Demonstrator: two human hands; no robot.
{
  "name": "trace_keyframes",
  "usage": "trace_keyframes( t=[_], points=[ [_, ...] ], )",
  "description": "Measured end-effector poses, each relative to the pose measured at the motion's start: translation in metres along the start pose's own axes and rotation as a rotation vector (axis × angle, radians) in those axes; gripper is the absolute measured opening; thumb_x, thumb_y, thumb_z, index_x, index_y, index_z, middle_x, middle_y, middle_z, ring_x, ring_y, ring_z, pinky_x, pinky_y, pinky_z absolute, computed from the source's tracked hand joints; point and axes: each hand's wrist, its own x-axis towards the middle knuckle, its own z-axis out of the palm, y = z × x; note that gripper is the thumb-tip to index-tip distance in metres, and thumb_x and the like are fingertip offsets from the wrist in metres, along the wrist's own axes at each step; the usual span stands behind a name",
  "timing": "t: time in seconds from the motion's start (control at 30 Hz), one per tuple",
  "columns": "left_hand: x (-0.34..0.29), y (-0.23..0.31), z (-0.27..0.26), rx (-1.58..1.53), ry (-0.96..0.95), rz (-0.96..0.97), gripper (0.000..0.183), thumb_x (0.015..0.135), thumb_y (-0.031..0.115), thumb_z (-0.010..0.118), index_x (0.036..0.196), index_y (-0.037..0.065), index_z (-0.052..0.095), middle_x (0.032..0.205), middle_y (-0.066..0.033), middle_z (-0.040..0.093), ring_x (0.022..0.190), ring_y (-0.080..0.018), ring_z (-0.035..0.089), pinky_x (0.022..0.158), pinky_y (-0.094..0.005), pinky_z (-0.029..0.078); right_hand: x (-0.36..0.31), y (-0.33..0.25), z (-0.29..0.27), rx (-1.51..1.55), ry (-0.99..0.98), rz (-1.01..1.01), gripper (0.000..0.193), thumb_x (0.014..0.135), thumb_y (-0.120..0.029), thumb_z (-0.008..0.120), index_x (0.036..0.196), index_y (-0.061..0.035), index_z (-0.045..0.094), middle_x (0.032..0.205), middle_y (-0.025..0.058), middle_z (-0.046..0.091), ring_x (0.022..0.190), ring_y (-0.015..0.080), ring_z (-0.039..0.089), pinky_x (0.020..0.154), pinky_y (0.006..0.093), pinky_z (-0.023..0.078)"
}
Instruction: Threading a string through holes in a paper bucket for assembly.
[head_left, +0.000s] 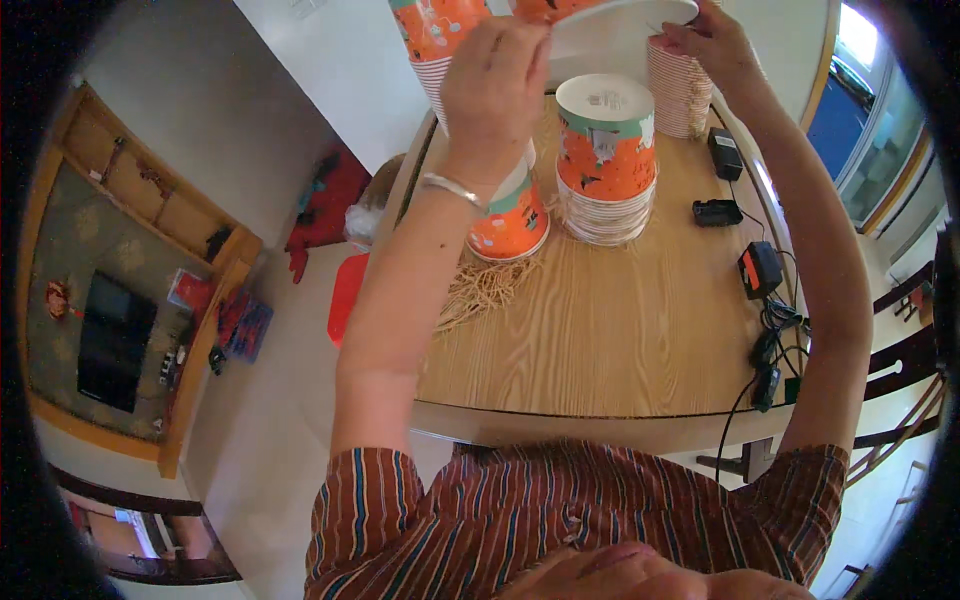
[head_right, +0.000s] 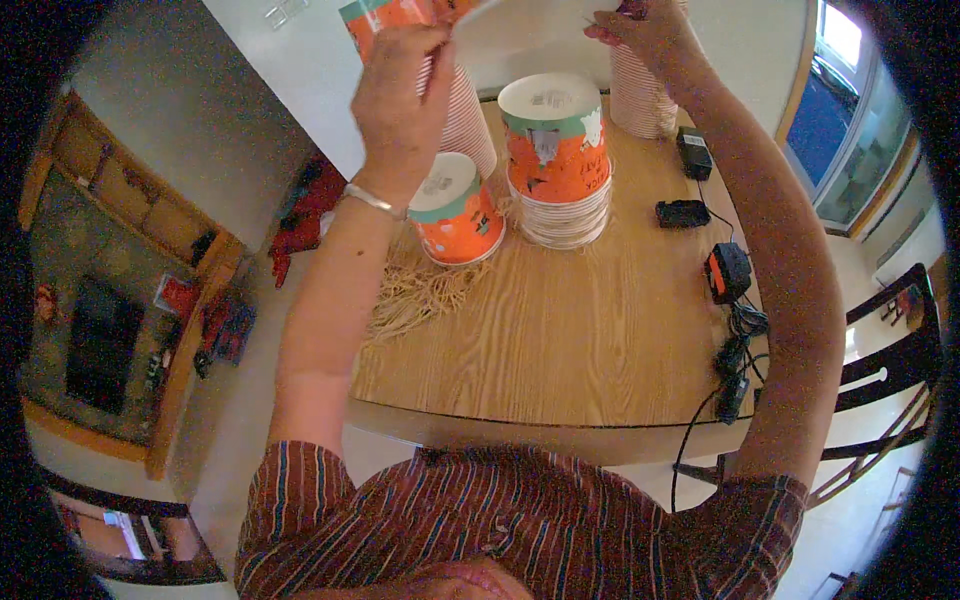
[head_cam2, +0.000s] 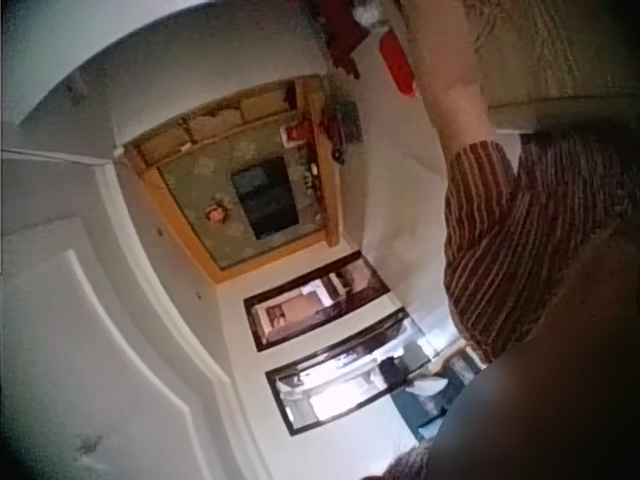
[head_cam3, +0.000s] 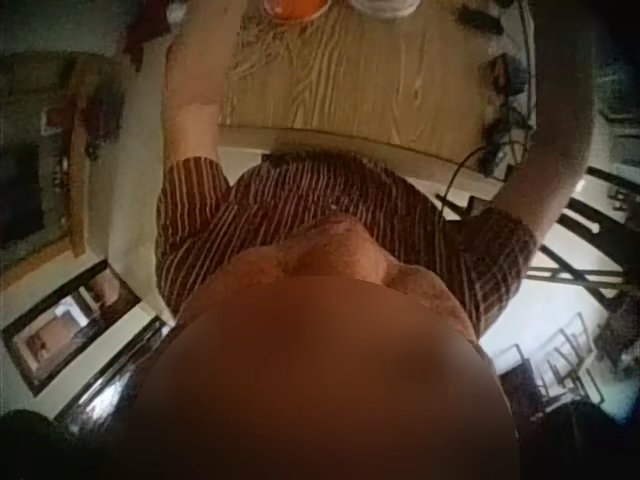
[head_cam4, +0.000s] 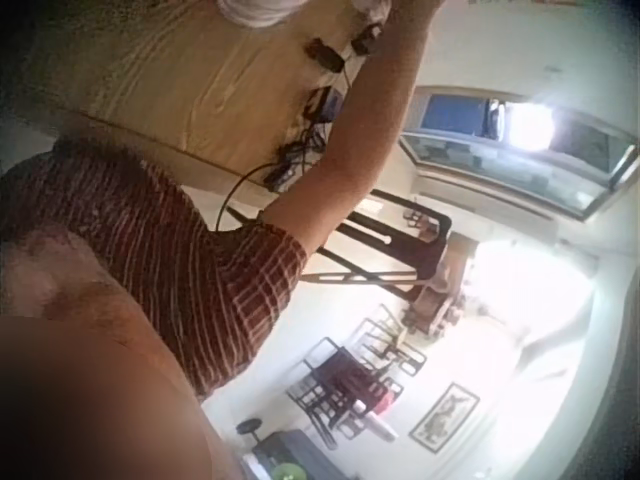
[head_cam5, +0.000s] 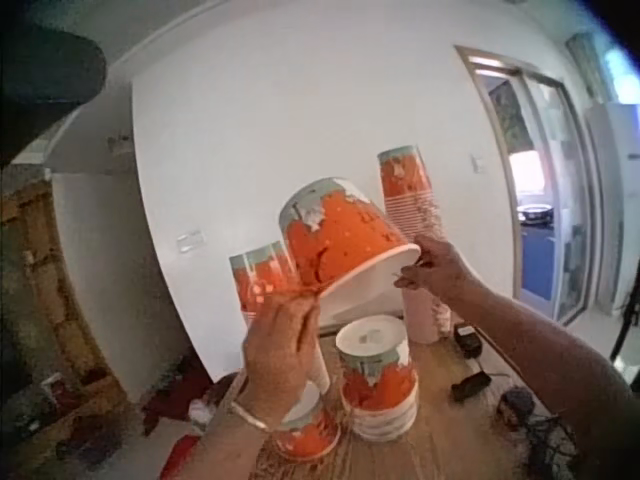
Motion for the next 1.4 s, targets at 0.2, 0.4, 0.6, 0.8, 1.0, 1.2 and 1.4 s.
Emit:
trace_keyframes(
  t=[0.2,0.4,0.6,0.8,1.0,1.2,1.4],
  points=[
    [-0.045,-0.006,0.036,-0.151,-0.118,-0.06,0.027,0.076,0.002,0.071,0.099,0.007,0.057,0.092,-0.0083,0.06,0.083,-0.0277,0.061,0.069,-0.0369,0.052,0.005,0.066,0.01,0.048,0.128,0.234,0.041,0.089,-0.006,0.064,0.128,-0.0054,0.053,0.115,0.0042,0.062,0.106,0.0157,0.061,0.091,0.03,0.053],
    [-0.072,-0.015,0.049,-0.237,-0.236,-0.302,0.028,0.077,0.002,0.069,0.1,0.006,0.055,0.093,-0.0091,0.059,0.084,-0.0287,0.06,0.069,-0.0376,0.051,-0.005,0.117,0.004,0.093,-0.074,0.245,0.052,0.086,-0.015,0.071,0.134,-0.0073,0.051,0.124,0.0046,0.06,0.113,0.0158,0.058,0.096,0.0315,0.049],
    [-0.078,-0.022,0.055,-0.2,-0.288,-0.243,0.024,0.075,0.002,0.07,0.093,0.007,0.055,0.089,-0.0091,0.058,0.081,-0.0282,0.06,0.067,-0.0376,0.051,-0.013,0.138,0.019,0.09,0.147,0.141,0.032,0.09,-0.011,0.065,0.121,-0.0015,0.059,0.109,0.0055,0.066,0.097,0.0147,0.063,0.086,0.0302,0.051],
    [-0.082,-0.031,0.059,-0.157,-0.288,-0.221,0.019,0.079,0.004,0.069,0.091,0.004,0.055,0.087,-0.0102,0.059,0.08,-0.0291,0.061,0.068,-0.0365,0.05,-0.017,0.143,0.024,-0.133,0.225,-0.05,0.033,0.091,-0.011,0.063,0.123,-0.0039,0.058,0.114,0.0046,0.065,0.105,0.0147,0.059,0.092,0.0296,0.046],
    [-0.089,-0.046,0.064,-0.054,-0.302,-0.097,0.019,0.073,0.004,0.068,0.087,0.006,0.054,0.087,-0.0092,0.058,0.079,-0.0293,0.06,0.068,-0.0378,0.051,-0.016,0.159,0.018,-0.24,0.25,-0.13,0.037,0.089,-0.007,0.065,0.125,-0.0065,0.058,0.115,0.0035,0.065,0.106,0.0128,0.058,0.093,0.028,0.045],
    [-0.111,-0.044,0.057,-0.007,-0.434,-0.136,0.013,0.079,0.006,0.067,0.089,0.005,0.059,0.089,-0.01,0.061,0.083,-0.0301,0.061,0.073,-0.0387,0.052,-0.022,0.174,0.027,-0.32,0.192,-0.105,0.034,0.088,-0.005,0.063,0.122,-0.0072,0.059,0.11,0.0071,0.067,0.103,0.0174,0.062,0.091,0.0298,0.046],
    [-0.126,-0.032,0.049,-0.011,-0.46,-0.159,0.013,0.079,0.006,0.067,0.09,0.006,0.06,0.092,-0.0106,0.061,0.085,-0.0297,0.062,0.073,-0.0389,0.052,-0.039,0.177,0.027,-0.437,0.186,-0.117,0.025,0.09,-0.009,0.059,0.115,-0.0074,0.06,0.105,0.0115,0.068,0.102,0.0224,0.064,0.088,0.0329,0.048]
  ],
)
